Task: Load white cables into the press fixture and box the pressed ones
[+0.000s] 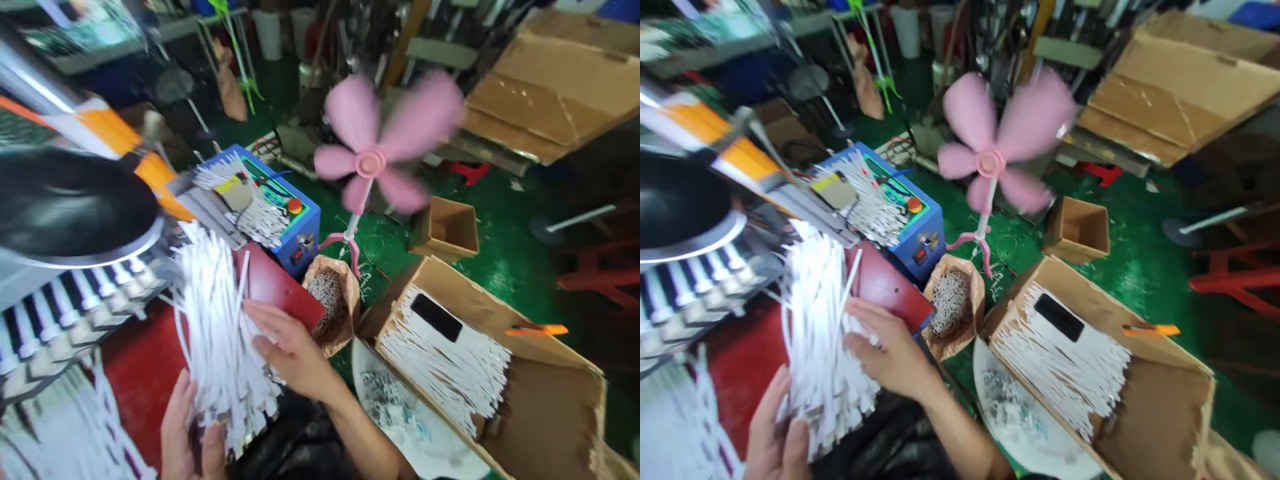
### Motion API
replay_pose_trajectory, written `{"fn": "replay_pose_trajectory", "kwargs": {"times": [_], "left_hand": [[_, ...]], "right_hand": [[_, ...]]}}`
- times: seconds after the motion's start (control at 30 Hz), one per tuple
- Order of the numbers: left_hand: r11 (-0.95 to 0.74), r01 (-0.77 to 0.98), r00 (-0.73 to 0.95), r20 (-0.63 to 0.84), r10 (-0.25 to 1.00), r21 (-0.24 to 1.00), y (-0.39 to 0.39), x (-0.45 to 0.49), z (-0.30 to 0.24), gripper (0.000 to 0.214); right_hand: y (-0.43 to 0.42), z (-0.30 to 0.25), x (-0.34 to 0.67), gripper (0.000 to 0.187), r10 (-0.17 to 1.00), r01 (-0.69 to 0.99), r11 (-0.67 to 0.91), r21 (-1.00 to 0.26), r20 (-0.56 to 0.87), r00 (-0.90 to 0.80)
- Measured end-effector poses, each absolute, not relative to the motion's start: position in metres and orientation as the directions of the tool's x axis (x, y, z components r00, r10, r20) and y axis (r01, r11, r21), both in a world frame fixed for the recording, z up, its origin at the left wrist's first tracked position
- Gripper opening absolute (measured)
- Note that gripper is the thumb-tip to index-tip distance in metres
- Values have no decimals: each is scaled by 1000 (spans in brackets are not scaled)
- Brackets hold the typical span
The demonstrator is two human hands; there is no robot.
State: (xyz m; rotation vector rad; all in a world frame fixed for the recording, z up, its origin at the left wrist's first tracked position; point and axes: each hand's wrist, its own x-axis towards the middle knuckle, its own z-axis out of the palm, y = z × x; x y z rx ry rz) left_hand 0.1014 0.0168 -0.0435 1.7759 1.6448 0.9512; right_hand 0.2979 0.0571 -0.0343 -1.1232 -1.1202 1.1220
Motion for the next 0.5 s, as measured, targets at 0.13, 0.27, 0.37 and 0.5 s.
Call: {"fn": "replay_pose_trajectory", "kwargs": {"times": [0.13, 0.27, 0.37, 0.5], "left_hand": [[-7, 420, -89, 49, 995, 908, 16, 98, -46, 56], [46, 348, -109, -9, 994, 936, 14, 91, -49, 52], [-4, 375, -85, 38, 996, 927, 15, 87, -51, 48], [-78, 402, -98, 128, 987, 912, 15, 86, -52, 40]], "right_hand": [[66, -40, 305, 44, 982, -233, 65, -970, 21, 186], [89, -31, 301, 37, 972, 133, -18, -991, 14, 234], [113, -21, 291, 22, 971, 495, -90, -864, 35, 237], [135, -8, 277, 15, 968, 597, -54, -800, 105, 228]]}}
